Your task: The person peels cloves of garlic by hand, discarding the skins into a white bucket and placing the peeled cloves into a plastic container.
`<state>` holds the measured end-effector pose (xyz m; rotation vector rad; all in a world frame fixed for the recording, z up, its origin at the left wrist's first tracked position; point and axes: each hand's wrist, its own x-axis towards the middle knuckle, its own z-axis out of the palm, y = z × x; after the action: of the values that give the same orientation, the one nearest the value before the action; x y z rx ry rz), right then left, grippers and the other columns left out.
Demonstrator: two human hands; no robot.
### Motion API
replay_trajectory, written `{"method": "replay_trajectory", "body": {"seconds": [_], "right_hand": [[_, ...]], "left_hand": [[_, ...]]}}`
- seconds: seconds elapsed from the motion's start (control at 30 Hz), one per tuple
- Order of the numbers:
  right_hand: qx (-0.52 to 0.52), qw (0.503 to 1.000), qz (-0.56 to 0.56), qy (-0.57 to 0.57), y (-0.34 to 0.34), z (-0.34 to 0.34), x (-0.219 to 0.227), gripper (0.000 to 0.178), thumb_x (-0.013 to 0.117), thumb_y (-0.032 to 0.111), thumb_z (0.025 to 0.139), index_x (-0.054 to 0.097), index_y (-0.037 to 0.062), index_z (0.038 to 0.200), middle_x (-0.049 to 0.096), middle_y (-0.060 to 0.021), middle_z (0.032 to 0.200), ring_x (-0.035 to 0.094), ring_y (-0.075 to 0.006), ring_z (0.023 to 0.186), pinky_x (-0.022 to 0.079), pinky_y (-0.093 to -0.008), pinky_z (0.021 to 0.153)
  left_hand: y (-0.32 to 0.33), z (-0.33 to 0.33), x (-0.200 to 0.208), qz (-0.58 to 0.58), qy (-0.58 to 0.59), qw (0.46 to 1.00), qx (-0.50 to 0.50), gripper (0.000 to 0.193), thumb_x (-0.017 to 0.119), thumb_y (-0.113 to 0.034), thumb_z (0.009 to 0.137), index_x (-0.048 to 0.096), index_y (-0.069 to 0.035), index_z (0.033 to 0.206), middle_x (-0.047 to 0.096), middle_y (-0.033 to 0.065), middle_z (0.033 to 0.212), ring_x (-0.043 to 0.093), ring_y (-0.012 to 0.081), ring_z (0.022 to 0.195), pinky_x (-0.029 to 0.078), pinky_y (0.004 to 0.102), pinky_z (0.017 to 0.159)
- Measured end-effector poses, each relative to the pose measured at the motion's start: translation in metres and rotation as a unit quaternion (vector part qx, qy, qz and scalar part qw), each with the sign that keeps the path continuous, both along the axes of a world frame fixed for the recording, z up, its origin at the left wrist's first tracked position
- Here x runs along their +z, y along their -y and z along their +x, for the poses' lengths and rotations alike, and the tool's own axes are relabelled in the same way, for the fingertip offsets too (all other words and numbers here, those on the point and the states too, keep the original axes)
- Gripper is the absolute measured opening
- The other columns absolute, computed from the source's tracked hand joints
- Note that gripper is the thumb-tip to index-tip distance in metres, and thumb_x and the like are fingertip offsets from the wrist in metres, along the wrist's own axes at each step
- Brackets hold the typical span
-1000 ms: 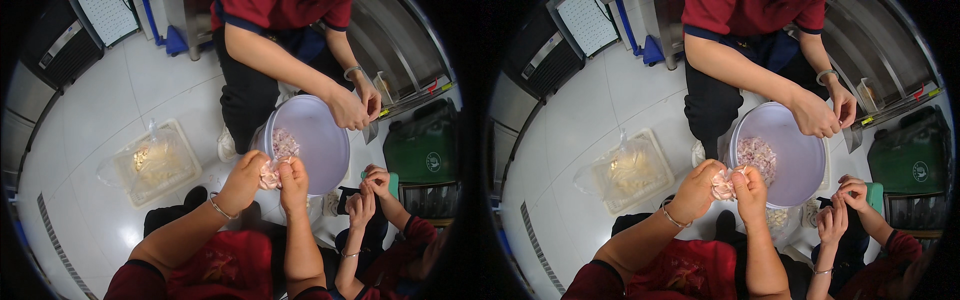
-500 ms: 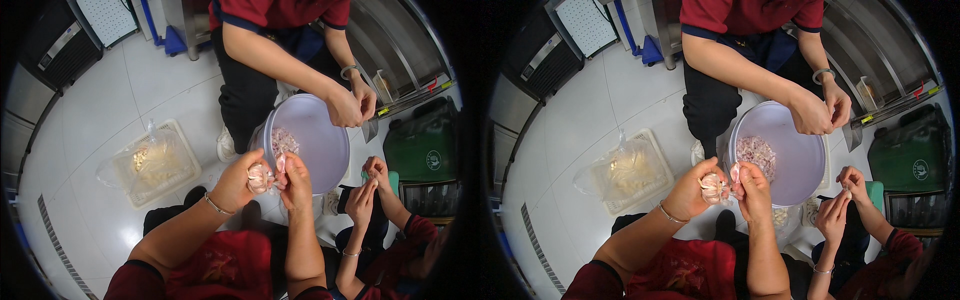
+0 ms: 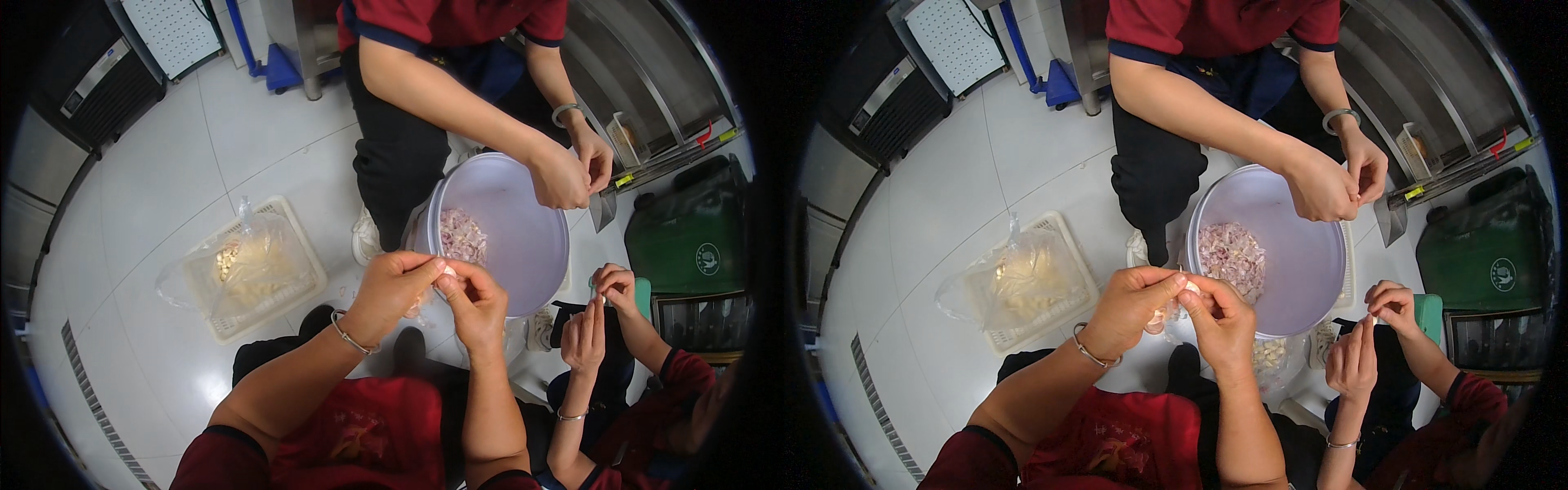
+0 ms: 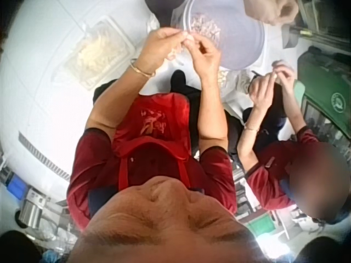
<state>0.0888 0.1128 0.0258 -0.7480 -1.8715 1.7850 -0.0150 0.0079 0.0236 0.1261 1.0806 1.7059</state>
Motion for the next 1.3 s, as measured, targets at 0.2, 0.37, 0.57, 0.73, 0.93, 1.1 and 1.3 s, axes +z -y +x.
{"method": "replay_trajectory", "body": {"seconds": [0.2,0.37,0.57,0.73,0.93,1.1,1.3], "right_hand": [[-0.045,0.978,0.204,-0.019,-0.006,-0.001,0.001,0.022,0.069,0.004,0.079,0.065,0.001,0.101,0.062,-0.0038,0.084,0.053,-0.0084,0.067,0.044,-0.0203,0.06],[-0.093,0.967,-0.212,-0.103,-0.02,-0.007,0.005,0.01,0.057,0.001,0.083,0.057,0.0003,0.093,0.06,-0.0048,0.08,0.053,-0.01,0.065,0.043,-0.0207,0.057],[0.032,0.962,-0.257,-0.084,-0.031,0.013,-0.001,0.007,0.058,-0.001,0.081,0.06,0.0012,0.088,0.053,0.0009,0.068,0.046,-0.0076,0.059,0.037,-0.0189,0.052],[0.003,0.997,0.069,0.043,-0.002,0.004,0.02,0.011,0.071,0.001,0.074,0.07,0.0023,0.085,0.05,0.0048,0.065,0.043,-0.0054,0.057,0.034,-0.0179,0.053],[0.013,0.975,0.213,0.057,0.002,0.007,0.023,0.012,0.07,0.0,0.073,0.069,0.0044,0.084,0.05,0.0011,0.062,0.045,-0.0063,0.054,0.037,-0.0205,0.049],[-0.025,0.954,0.297,0.037,0.01,0.005,0.018,0.01,0.069,-0.002,0.069,0.066,0.0038,0.077,0.054,-0.003,0.062,0.05,-0.0109,0.051,0.041,-0.0239,0.048],[-0.055,0.942,0.327,0.044,0.01,0.0,0.012,0.008,0.067,-0.001,0.069,0.062,0.0034,0.073,0.054,-0.0039,0.06,0.052,-0.0117,0.051,0.043,-0.0248,0.049]], "left_hand": [[-0.008,0.011,-0.017,0.053,0.104,0.99,0.077,0.022,0.057,-0.017,0.092,0.062,0.004,0.095,0.062,0.006,0.078,0.058,0.0111,0.066,0.046,0.0234,0.058],[-0.008,0.006,-0.005,0.106,0.176,0.977,0.061,0.023,0.057,-0.021,0.092,0.061,0.001,0.098,0.062,0.0065,0.08,0.059,0.0129,0.068,0.046,0.0252,0.059],[-0.003,0.002,-0.016,0.079,0.139,0.986,0.048,0.023,0.059,-0.023,0.091,0.062,-0.001,0.097,0.061,0.0049,0.079,0.058,0.0115,0.068,0.046,0.0241,0.059],[-0.003,0.003,-0.012,0.042,0.082,0.993,0.077,0.02,0.063,-0.02,0.089,0.062,0.0,0.093,0.061,0.0034,0.076,0.057,0.0096,0.067,0.045,0.023,0.058],[-0.004,0.007,-0.005,-0.015,-0.007,0.997,0.079,0.015,0.064,-0.015,0.087,0.062,0.0,0.089,0.061,0.003,0.074,0.055,0.0078,0.063,0.043,0.0215,0.053],[-0.008,0.012,-0.012,-0.02,0.0,0.996,0.092,0.014,0.065,-0.014,0.086,0.062,-0.001,0.084,0.061,0.0032,0.072,0.055,0.007,0.059,0.042,0.0202,0.049],[-0.007,0.011,-0.013,-0.015,0.051,0.996,0.075,0.015,0.064,-0.016,0.087,0.061,-0.002,0.083,0.061,0.003,0.071,0.055,0.0078,0.057,0.042,0.0208,0.049]]}}
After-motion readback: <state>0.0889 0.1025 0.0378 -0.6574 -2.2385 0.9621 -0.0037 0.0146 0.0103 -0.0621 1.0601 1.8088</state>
